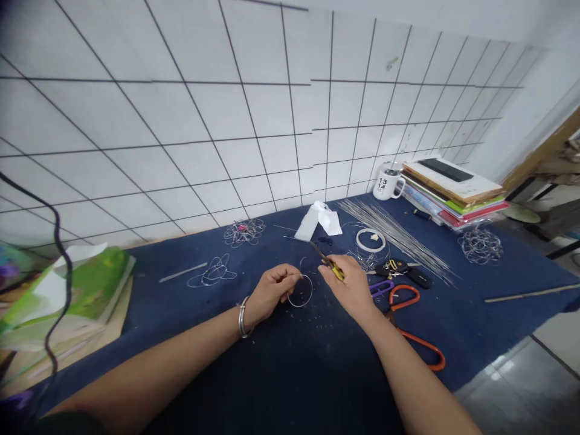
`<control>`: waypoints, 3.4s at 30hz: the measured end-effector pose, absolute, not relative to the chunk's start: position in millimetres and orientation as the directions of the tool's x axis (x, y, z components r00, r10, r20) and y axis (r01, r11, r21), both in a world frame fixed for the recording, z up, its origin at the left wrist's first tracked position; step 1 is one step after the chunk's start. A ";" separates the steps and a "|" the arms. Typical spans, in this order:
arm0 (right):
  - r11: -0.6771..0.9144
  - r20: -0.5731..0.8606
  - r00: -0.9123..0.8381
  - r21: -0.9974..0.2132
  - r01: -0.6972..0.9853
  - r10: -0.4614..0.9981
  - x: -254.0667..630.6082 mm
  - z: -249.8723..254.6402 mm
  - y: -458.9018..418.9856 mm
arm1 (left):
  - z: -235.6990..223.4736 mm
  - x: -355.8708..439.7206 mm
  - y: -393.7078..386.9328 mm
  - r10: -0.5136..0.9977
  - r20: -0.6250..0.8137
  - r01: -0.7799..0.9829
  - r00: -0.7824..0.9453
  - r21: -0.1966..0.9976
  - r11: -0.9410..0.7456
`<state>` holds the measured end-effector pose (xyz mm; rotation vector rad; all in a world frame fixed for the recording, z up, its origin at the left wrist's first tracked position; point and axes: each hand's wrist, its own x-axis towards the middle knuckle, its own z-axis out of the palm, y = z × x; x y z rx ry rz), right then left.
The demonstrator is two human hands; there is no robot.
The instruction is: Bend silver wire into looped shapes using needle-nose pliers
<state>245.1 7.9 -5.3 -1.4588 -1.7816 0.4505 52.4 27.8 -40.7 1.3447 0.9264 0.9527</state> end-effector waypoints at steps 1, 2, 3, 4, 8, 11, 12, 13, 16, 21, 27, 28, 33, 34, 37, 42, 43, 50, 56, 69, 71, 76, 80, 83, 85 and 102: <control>0.296 0.360 -0.054 -0.662 0.689 0.931 246.8 -2.8 7.3 | -40.7 52.0 28.4 0.950 0.025 -0.003 0.313 1.000 -0.025; 0.315 0.376 -0.080 -0.621 0.718 0.923 248.2 -0.5 6.6 | -40.7 51.5 29.0 0.960 0.041 0.016 0.278 0.999 -0.048; 0.333 0.390 -0.110 -0.571 0.750 0.914 249.3 1.5 5.7 | -40.6 51.0 29.5 0.967 0.056 0.036 0.248 0.997 -0.067; 0.357 0.396 -0.155 -0.509 0.784 0.905 249.8 3.0 4.7 | -40.4 50.7 29.9 0.972 0.070 0.055 0.223 0.995 -0.084; 0.423 0.380 -0.313 -0.251 0.871 0.870 246.7 4.2 0.7 | -39.5 49.6 30.5 0.979 0.124 0.139 0.162 0.979 -0.147; 0.430 0.366 -0.356 -0.142 0.892 0.860 241.7 2.7 -1.4 | -39.0 49.0 30.5 0.978 0.153 0.196 0.145 0.964 -0.180; 0.427 0.364 -0.361 -0.119 0.896 0.859 240.3 2.4 -2.0 | -38.8 48.8 30.5 0.977 0.159 0.209 0.144 0.960 -0.188; 0.422 0.365 -0.361 -0.100 0.901 0.858 239.1 2.4 -2.6 | -38.6 48.6 30.5 0.975 0.166 0.219 0.145 0.956 -0.195; 0.399 0.381 -0.348 -0.061 0.915 0.857 237.5 3.0 -4.0 | -38.1 48.1 30.2 0.970 0.184 0.248 0.159 0.944 -0.220; 0.379 0.380 -0.336 -0.040 0.925 0.862 238.2 3.6 -4.8 | -38.5 48.5 29.4 0.960 0.220 0.281 0.174 0.923 -0.262; 0.391 0.393 -0.352 -0.020 0.920 0.849 238.9 4.1 -4.4 | -39.6 48.9 29.2 0.957 0.217 0.295 0.190 0.917 -0.267; 0.391 0.394 -0.355 -0.013 0.920 0.848 239.0 4.5 -4.7 | -39.8 48.8 29.2 0.957 0.217 0.299 0.194 0.916 -0.269; 0.383 0.372 -0.358 0.007 0.924 0.856 239.3 6.5 -6.9 | -41.4 48.8 29.0 0.957 0.210 0.308 0.203 0.914 -0.266; 0.380 0.366 -0.357 0.009 0.925 0.859 239.2 6.6 -7.3 | -41.8 49.0 28.9 0.957 0.208 0.305 0.202 0.915 -0.263; 0.368 0.357 -0.349 0.017 0.930 0.866 238.7 6.4 -8.3 | -42.4 49.7 28.3 0.959 0.197 0.289 0.206 0.923 -0.252; 0.365 0.357 -0.353 0.036 0.930 0.865 237.5 5.7 -9.2 | -41.8 50.4 27.6 0.963 0.167 0.250 0.211 0.943 -0.219; 0.364 0.356 -0.353 0.040 0.931 0.865 237.3 5.5 -9.5 | -41.5 50.3 27.6 0.964 0.164 0.244 0.209 0.946 -0.213; 0.350 0.348 -0.339 0.034 0.936 0.874 234.2 2.2 -10.9 | -38.5 50.4 25.6 0.970 0.141 0.186 0.196 0.966 -0.178; 0.334 0.359 -0.322 0.029 0.942 0.876 230.6 -1.3 -11.7 | -37.0 53.0 22.3 0.979 0.122 0.078 0.162 0.988 -0.135; 0.302 0.395 -0.322 0.112 0.947 0.861 230.7 0.8 -11.4 | -33.6 47.5 35.6 0.931 0.057 -0.016 0.362 0.998 -0.055; 0.305 0.387 -0.326 0.116 0.945 0.862 229.4 1.0 -12.2 | -32.9 46.8 36.2 0.931 0.072 0.018 0.357 0.996 -0.084; 0.324 0.379 -0.344 0.117 0.939 0.859 224.8 1.1 -15.0 | -34.0 46.5 35.9 0.955 0.091 0.142 0.284 0.981 -0.136; 0.331 0.392 -0.345 0.105 0.938 0.853 222.7 1.9 -16.0 | -32.7 48.5 31.4 0.966 0.147 0.169 0.210 0.968 -0.184; 0.330 0.412 -0.335 0.085 0.940 0.847 221.9 2.2 -16.7 | -30.8 51.4 27.3 0.971 0.162 0.105 0.174 0.978 -0.182; 0.327 0.424 -0.325 0.071 0.942 0.846 221.5 2.3 -17.4 | -29.2 53.3 25.2 0.974 0.162 0.056 0.160 0.983 -0.173; 0.316 0.431 -0.221 -0.161 0.935 0.875 212.8 -14.5 -14.2 | -17.4 61.8 18.0 0.993 0.082 -0.201 0.085 0.977 -0.063</control>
